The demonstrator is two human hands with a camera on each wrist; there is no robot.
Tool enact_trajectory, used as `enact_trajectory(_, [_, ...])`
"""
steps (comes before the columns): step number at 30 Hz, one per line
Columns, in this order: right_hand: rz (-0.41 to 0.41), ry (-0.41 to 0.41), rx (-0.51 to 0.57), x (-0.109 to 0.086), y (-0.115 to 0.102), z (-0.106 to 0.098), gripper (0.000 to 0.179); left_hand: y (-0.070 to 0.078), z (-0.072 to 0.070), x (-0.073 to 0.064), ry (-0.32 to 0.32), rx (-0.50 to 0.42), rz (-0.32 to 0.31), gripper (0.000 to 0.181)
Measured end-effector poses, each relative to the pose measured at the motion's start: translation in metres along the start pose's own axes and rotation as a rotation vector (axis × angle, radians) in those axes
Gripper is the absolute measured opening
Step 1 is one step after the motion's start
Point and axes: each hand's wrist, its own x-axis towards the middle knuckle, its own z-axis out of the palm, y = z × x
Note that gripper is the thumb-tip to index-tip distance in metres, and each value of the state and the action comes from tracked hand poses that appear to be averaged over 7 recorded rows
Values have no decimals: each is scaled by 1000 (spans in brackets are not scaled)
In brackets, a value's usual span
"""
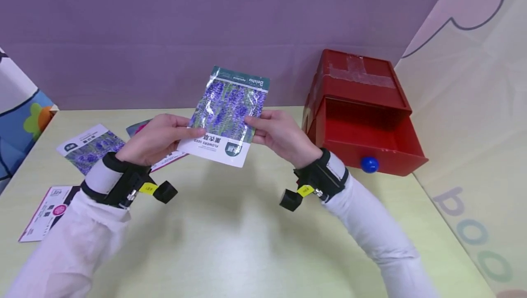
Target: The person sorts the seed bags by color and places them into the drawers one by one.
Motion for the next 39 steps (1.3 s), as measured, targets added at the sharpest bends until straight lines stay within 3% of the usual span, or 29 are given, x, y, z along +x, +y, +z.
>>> enact_trajectory(8, [-15,37,-40,-13,-14,-11,43,14,9,4,-15,68,14,19])
enact_trajectory(19, [-17,96,-17,-26,-33,-31,44,25,25,11,-39,34,51,38])
enact_trajectory(29, [-36,101,-37,-37,-39,-50,46,36,42,17,-65,40,63,39])
enact_trajectory(39, [-16,184,-22,-48,-45,-67,54,46,56,26,-100,44,58,39])
